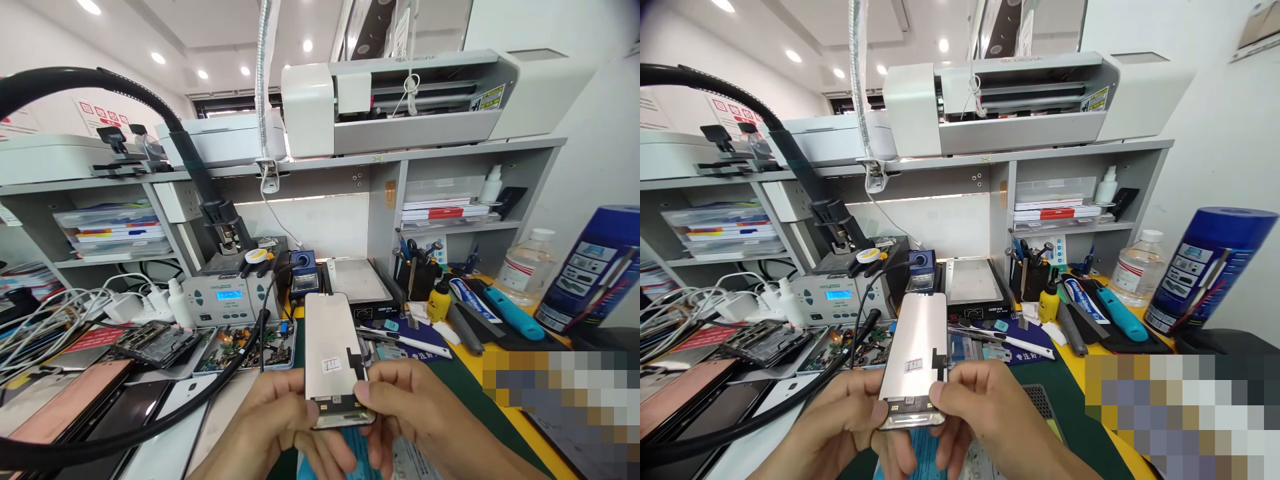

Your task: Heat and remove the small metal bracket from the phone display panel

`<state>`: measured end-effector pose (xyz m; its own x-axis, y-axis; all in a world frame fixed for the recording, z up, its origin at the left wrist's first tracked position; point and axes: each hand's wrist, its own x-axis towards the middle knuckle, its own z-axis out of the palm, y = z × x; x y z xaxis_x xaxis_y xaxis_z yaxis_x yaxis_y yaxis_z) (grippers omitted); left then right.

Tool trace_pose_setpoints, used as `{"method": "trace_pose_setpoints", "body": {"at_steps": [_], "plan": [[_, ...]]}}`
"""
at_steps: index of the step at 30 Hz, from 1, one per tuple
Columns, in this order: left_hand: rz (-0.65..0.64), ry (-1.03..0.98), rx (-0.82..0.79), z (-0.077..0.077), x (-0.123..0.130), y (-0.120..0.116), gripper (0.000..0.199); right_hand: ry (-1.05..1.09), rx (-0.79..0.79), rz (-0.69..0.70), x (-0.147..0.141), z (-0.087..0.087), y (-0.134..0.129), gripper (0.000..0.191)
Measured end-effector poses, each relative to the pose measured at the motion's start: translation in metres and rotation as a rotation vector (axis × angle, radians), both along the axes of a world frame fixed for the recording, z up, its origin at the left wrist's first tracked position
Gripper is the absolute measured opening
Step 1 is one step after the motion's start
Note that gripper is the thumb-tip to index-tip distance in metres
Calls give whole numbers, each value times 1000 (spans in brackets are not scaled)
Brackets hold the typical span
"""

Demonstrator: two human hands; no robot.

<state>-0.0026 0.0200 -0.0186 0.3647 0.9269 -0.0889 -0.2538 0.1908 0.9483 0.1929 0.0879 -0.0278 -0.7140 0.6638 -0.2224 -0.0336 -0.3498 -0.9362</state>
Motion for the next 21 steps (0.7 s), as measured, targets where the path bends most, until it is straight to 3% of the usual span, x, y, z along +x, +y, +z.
{"method": "trace_pose_setpoints", "body": {"at_steps": [9,21], "plan": [[-5,72,161,4,0,2,41,7,221,13,7,-1,1,38],[72,66,215,-11,-1,1,23,-56,319,-28,7,6,-3,39]]}}
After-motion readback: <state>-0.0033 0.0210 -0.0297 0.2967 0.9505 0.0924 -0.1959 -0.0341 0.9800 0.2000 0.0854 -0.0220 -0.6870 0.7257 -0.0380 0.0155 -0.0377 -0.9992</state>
